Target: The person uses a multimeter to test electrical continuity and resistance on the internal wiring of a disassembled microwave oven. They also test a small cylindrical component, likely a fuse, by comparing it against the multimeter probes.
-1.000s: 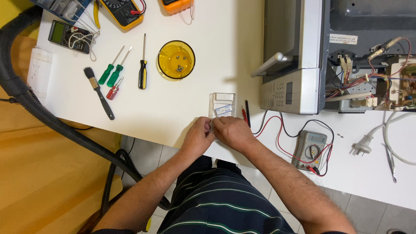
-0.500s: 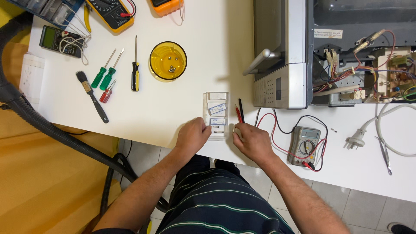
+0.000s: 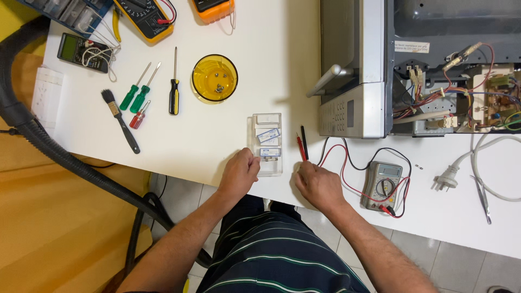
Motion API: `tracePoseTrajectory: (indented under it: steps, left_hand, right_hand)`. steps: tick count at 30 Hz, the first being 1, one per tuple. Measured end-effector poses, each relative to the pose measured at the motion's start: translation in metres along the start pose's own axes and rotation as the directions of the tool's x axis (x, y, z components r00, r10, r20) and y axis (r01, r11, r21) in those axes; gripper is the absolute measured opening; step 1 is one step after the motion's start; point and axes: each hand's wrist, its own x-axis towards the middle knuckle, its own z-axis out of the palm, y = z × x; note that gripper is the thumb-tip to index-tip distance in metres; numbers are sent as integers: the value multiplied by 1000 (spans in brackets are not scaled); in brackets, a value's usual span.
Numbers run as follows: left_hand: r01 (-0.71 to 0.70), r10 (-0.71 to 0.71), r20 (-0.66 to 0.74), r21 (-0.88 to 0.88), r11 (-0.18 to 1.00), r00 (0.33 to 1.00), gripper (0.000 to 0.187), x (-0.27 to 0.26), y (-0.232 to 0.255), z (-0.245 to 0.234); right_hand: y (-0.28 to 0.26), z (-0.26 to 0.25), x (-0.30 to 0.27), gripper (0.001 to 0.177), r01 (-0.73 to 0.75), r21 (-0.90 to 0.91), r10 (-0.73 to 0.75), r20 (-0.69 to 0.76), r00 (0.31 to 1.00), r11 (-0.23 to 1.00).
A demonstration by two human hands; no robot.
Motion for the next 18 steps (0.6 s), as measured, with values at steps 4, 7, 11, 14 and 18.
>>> tracePoseTrajectory:
  steps: [4,7,11,14,18]
  left_hand:
    - [-38,34,-62,-59,998,997,25,-11,12,-16]
    - [-46,36,-120,-87,995,992,24,-14,21,-33]
    - [58,-90,-173,-181,982,981,28,-10,39,-62]
    - [120,-171,-216,-229,966,961,33,-4,53,-90]
    - [105,-210,-283,-344,933,936,30,5,71,-136]
  right_hand:
    - [2,7,-24,25,-91,-27,92,41,995,995]
    - [5,8,-33,34,-201,-55,206,110,972,978]
    - [12,22,-42,37,-275,-61,280,121,952,960]
    - [13,30,-43,38,-286,-57,289,64,955,957]
    - [9,37,-39,42,-433,-121,447,131,885,893]
